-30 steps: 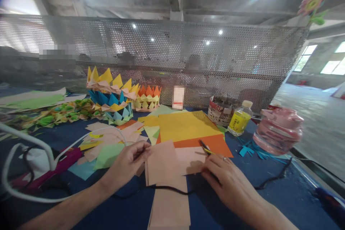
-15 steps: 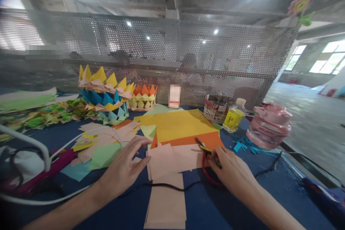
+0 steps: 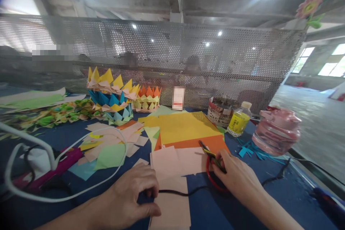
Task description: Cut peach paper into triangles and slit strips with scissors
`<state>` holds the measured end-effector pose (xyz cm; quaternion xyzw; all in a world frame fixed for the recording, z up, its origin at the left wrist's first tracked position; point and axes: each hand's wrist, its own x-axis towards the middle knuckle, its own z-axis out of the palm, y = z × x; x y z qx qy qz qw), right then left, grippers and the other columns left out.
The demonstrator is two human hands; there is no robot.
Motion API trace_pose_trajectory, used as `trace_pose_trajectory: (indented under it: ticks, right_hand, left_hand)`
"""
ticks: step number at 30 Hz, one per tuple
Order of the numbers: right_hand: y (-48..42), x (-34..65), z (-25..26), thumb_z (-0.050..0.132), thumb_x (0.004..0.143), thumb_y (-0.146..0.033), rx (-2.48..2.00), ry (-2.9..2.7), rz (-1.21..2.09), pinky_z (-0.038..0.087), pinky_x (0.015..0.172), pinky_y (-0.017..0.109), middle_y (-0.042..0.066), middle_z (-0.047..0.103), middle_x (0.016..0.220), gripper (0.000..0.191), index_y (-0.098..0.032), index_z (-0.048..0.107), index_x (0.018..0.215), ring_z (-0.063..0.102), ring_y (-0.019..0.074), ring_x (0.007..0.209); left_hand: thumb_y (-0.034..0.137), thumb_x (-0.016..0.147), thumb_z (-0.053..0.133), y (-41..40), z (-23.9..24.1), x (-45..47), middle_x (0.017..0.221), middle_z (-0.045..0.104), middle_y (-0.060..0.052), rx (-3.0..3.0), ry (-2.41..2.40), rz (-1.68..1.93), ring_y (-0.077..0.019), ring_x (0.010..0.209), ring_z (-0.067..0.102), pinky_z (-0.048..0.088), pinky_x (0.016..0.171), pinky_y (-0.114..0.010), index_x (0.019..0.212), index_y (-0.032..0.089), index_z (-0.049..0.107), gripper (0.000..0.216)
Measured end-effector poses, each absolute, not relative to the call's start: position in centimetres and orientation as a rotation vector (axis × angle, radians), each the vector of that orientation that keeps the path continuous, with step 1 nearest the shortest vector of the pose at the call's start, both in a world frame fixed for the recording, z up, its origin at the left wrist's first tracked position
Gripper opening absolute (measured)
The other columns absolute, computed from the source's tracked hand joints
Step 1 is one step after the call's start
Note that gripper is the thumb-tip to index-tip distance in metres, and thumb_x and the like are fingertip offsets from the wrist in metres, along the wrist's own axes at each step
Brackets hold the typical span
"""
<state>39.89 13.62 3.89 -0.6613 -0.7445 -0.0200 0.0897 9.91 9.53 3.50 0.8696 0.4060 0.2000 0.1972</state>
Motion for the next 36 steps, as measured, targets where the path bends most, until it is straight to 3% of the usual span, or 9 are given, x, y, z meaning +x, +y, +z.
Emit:
trace_pose_trajectory:
  ticks: [6,10,19,25,27,31,36]
  right_hand:
    - [13.9,39.7,3.8,0.048,0.079,-0.041,-1.969,-2.159,0.014,0.032,0.05,0.026,-0.001,0.061,0.062,0.018,-0.024,0.048,0.083,0.059,0.0187,0.056]
    - [13.8,39.5,4.3,0.048,0.078,-0.044,-1.931,-2.108,0.007,0.035,0.052,0.026,-0.001,0.062,0.064,0.02,-0.024,0.046,0.082,0.06,0.0187,0.057]
    - [14.9,38.8,4.7,0.048,0.08,-0.044,-1.851,-2.094,-0.081,0.038,0.053,0.027,0.0,0.063,0.068,0.021,-0.024,0.043,0.081,0.063,0.02,0.062]
    - [16.3,39.2,3.8,0.045,0.084,-0.043,-1.823,-2.163,-0.132,0.04,0.055,0.028,0.002,0.064,0.072,0.02,-0.023,0.046,0.083,0.063,0.0214,0.067]
    - [16.3,39.3,3.6,0.044,0.085,-0.042,-1.782,-2.203,-0.191,0.043,0.059,0.031,0.004,0.064,0.077,0.02,-0.023,0.049,0.082,0.063,0.0232,0.074]
    - [15.7,38.8,3.8,0.042,0.087,-0.037,-1.611,-2.252,-0.31,0.046,0.071,0.036,0.007,0.063,0.089,0.02,-0.022,0.055,0.086,0.061,0.0238,0.083]
    - [14.5,37.5,3.9,0.039,0.092,-0.03,-1.394,-2.381,-0.142,0.047,0.076,0.034,0.005,0.063,0.095,0.019,-0.023,0.056,0.093,0.06,0.0199,0.087]
  left_hand:
    - [0.023,0.078,0.061,9.4,3.0,9.8,0.079,0.06,0.001,2.416,1.157,0.623,-0.014,0.078,0.053,0.036,0.07,-0.027,0.076,0.019,0.056,0.006]
    - [0.021,0.077,0.061,9.5,2.2,9.5,0.086,0.06,0.0,2.429,1.216,0.662,-0.016,0.083,0.053,0.036,0.072,-0.028,0.082,0.02,0.054,0.008]
    - [0.015,0.081,0.052,9.0,2.8,9.7,0.079,0.058,0.001,2.523,1.161,0.692,-0.0139,0.076,0.053,0.037,0.068,-0.026,0.075,0.019,0.051,0.007]
    - [0.019,0.082,0.054,8.5,2.8,9.9,0.075,0.06,-0.001,2.802,0.749,0.858,-0.0123,0.071,0.054,0.038,0.064,-0.024,0.076,0.019,0.053,0.006]
    - [0.023,0.085,0.054,8.7,2.2,10.0,0.068,0.059,0.001,2.978,0.48,0.805,-0.0103,0.063,0.051,0.036,0.057,-0.024,0.072,0.019,0.051,0.014]
    - [0.022,0.078,0.064,8.7,2.2,9.9,0.062,0.056,0.004,3.048,0.418,0.578,-0.0092,0.057,0.048,0.033,0.053,-0.026,0.059,0.018,0.04,0.03]
    - [0.013,0.074,0.058,8.0,4.7,9.5,0.049,0.042,0.004,2.797,0.403,0.507,-0.0106,0.052,0.043,0.033,0.052,-0.028,0.054,0.019,0.017,0.046]
